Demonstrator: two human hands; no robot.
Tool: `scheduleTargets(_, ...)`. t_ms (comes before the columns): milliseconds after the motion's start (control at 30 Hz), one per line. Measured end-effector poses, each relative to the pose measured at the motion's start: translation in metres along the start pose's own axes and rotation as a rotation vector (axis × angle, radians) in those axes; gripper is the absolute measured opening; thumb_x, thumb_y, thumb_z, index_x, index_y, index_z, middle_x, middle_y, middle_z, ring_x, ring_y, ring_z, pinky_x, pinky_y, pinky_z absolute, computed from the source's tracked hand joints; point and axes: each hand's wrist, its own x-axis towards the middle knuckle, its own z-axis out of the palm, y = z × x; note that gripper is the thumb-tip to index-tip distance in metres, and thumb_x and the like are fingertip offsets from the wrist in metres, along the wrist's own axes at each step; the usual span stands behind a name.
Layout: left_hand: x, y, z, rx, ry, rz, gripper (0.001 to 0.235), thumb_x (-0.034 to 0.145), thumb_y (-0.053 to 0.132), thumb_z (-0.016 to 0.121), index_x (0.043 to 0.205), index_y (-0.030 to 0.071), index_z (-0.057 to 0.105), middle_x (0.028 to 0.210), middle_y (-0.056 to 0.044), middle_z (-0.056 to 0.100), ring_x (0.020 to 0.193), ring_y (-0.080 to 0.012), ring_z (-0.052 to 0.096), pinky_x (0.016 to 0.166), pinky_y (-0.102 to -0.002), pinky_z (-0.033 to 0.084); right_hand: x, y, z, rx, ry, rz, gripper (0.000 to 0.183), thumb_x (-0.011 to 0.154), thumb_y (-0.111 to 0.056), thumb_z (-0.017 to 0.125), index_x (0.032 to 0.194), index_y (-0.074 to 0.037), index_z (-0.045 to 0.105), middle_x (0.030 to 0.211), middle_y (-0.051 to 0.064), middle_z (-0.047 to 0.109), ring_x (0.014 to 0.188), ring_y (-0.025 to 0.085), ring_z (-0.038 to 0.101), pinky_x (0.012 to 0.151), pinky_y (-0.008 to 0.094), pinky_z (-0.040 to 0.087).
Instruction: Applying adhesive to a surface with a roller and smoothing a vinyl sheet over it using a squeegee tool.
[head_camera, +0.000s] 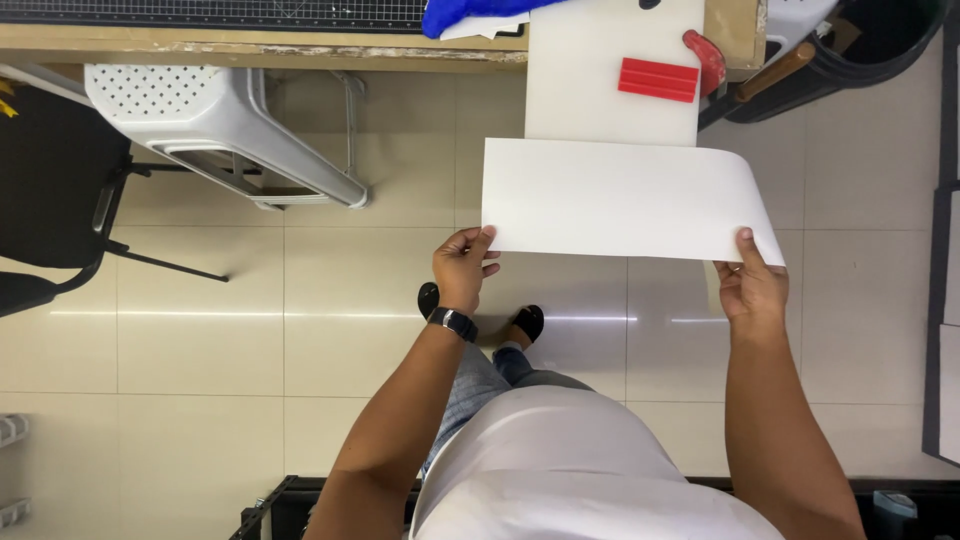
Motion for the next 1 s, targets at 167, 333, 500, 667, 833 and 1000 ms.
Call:
scheduleTargets(167,0.004,-0.004,-0.002,-0.016,-0.008,-0.006,0.019,0.088,0.026,0.080,0.094,0.009,0.076,0.088,-0.004,0.073,0.074,-0.0173,0.072,0.063,-0.032,0.066,0.004,0.008,0.000,0.038,0.053,0.006,0.067,0.063,-0.023,0.098,0.117,-0.007,0.062,0.123,0.007,0.076,0.110,0.020,0.078,0.092,0.030,0.072)
scheduleTargets(333,0.006,-0.003,-0.003,-0.015,-0.030,-0.010,0.021,0.086,0.028,0.081,0.094,0.009,0.076,0.086,-0.004,0.072,0.074,-0.0172,0.072,0.063,-0.031,0.065,0.007,0.012,0.003,0.056,0.142,0.046,0.066,0.067,-0.017,0.097,0.116,-0.007,0.054,0.109,0.007,0.077,0.093,0.015,0.078,0.097,0.032,0.071)
scheduleTargets(500,0.006,-0.001,-0.005,-0.029,-0.050,-0.014,0.021,0.086,0.027,0.081,0.094,0.009,0.076,0.089,-0.004,0.072,0.075,-0.0185,0.072,0.065,-0.032,0.066,0.008,0.013,0.003,0.066,0.137,0.058,0.063,0.067,-0.016,0.097,0.114,-0.010,0.054,0.110,0.005,0.078,0.093,0.013,0.078,0.091,0.026,0.070)
scheduleTargets(667,0.009,-0.006,-0.006,-0.073,-0.063,-0.055,0.019,0.086,0.026,0.081,0.095,0.010,0.075,0.100,-0.003,0.073,0.079,-0.0211,0.075,0.068,-0.033,0.065,0.011,0.018,-0.003,0.062,0.127,0.072,0.062,0.068,-0.016,0.096,0.111,-0.012,0.052,0.113,0.005,0.078,0.097,0.013,0.079,0.096,0.027,0.069)
scheduleTargets(833,0.011,-0.012,-0.007,0.009,-0.047,0.016,0.024,0.094,0.023,0.079,0.110,0.005,0.076,0.086,-0.006,0.069,0.082,-0.0220,0.078,0.075,-0.039,0.069,0.029,0.034,-0.018,0.059,-0.003,-0.061,0.050,0.081,-0.013,0.098,0.118,-0.010,0.065,0.101,0.002,0.073,0.096,0.020,0.076,0.091,0.032,0.065)
scheduleTargets(1000,0.011,-0.005,-0.008,-0.086,-0.061,-0.050,0.022,0.088,0.023,0.082,0.101,0.007,0.076,0.091,-0.005,0.070,0.078,-0.0207,0.074,0.074,-0.037,0.069,0.031,0.028,-0.011,0.038,0.071,0.018,0.058,0.075,-0.015,0.098,0.118,-0.012,0.059,0.102,0.000,0.075,0.088,0.013,0.072,0.087,0.023,0.065)
